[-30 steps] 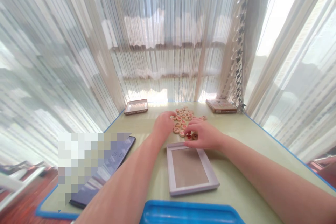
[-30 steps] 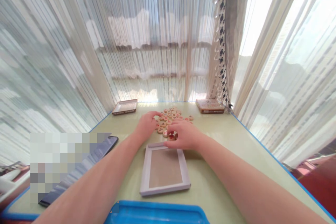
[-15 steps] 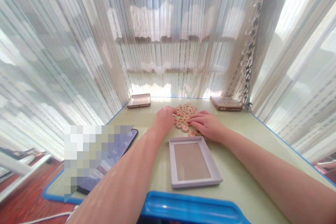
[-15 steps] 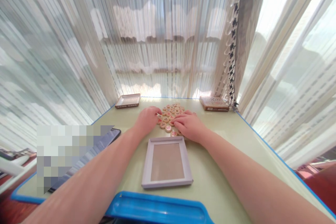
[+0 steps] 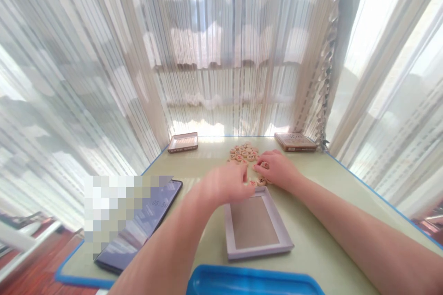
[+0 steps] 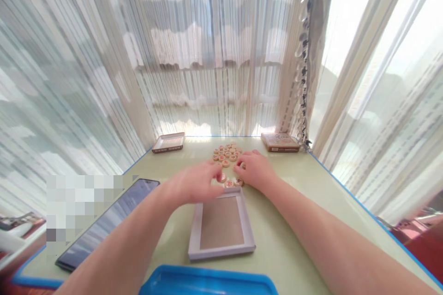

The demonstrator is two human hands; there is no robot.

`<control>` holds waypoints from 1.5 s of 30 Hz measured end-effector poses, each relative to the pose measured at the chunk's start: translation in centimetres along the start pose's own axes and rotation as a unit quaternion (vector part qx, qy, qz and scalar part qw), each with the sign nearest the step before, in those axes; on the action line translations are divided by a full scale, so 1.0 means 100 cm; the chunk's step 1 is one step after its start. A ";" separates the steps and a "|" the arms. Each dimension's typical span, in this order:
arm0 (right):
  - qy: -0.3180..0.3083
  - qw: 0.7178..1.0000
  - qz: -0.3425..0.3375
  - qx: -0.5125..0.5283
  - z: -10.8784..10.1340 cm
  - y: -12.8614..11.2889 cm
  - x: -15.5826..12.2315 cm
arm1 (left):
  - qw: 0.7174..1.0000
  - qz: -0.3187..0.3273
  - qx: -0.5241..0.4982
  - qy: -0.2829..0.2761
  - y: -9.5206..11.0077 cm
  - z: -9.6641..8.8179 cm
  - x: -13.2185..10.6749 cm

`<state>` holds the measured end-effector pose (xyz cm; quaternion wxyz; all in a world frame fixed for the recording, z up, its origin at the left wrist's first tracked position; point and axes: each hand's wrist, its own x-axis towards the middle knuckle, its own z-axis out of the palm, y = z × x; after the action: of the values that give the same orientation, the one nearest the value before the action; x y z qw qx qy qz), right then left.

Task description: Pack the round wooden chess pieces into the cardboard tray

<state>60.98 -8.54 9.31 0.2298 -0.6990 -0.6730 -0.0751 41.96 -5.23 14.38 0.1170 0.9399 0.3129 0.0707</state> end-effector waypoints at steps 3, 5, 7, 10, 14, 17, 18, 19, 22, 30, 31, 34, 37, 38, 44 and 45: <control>-0.009 1.000 0.012 0.024 0.002 -0.002 0.000 | 0.995 0.045 0.024 -0.089 0.001 -0.003 -0.007; -0.015 0.999 0.028 0.028 0.001 -0.002 -0.001 | 0.993 0.054 0.034 -0.102 -0.002 -0.001 -0.005; -0.016 0.999 0.035 0.028 0.000 -0.002 -0.001 | 0.993 0.068 0.027 -0.094 -0.006 0.002 0.000; -0.014 0.999 0.032 0.033 -0.001 0.000 0.000 | 0.995 0.082 -0.008 -0.063 -0.012 0.011 0.008; 0.006 0.999 0.033 0.043 0.000 0.004 0.001 | 0.995 0.088 -0.035 -0.020 -0.022 0.021 0.019; 0.068 0.996 0.023 0.054 -0.002 0.006 0.002 | 0.995 0.087 -0.046 0.004 -0.027 0.024 0.025; 0.095 0.994 0.016 0.057 -0.004 0.006 0.003 | 0.995 0.083 -0.050 0.015 -0.028 0.024 0.027; 0.120 0.991 0.008 0.061 -0.005 0.006 0.003 | 0.995 0.078 -0.055 0.026 -0.028 0.024 0.028; 0.156 0.985 -0.012 0.071 -0.008 0.003 0.002 | 0.994 0.065 -0.070 0.061 -0.030 0.027 0.031; 0.073 0.995 -0.036 0.053 -0.002 0.000 -0.002 | 0.981 0.050 -0.116 0.150 -0.040 0.036 0.038; 0.068 0.996 -0.037 0.050 -0.002 -0.001 -0.002 | 0.979 0.042 -0.113 0.164 -0.042 0.035 0.038; 0.051 0.996 -0.050 0.051 -0.005 -0.006 -0.003 | 0.983 -0.004 -0.061 0.172 -0.047 0.031 0.038; 0.019 0.995 -0.086 0.051 -0.007 -0.013 -0.005 | 0.990 -0.052 0.011 0.128 -0.051 0.028 0.037; 0.005 0.994 -0.098 0.049 -0.008 -0.015 -0.006 | 0.990 -0.064 0.030 0.120 -0.052 0.028 0.036; -0.038 0.991 -0.117 0.058 -0.009 -0.016 -0.007 | 0.989 -0.075 0.043 0.122 -0.048 0.028 0.035; -0.036 0.991 -0.116 0.057 -0.009 -0.015 -0.007 | 0.989 -0.071 0.039 0.122 -0.047 0.029 0.035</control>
<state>59.62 -9.60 10.14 0.2347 -0.6046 -0.7602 -0.0378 42.62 0.02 10.59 0.0456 0.9034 0.3935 0.1643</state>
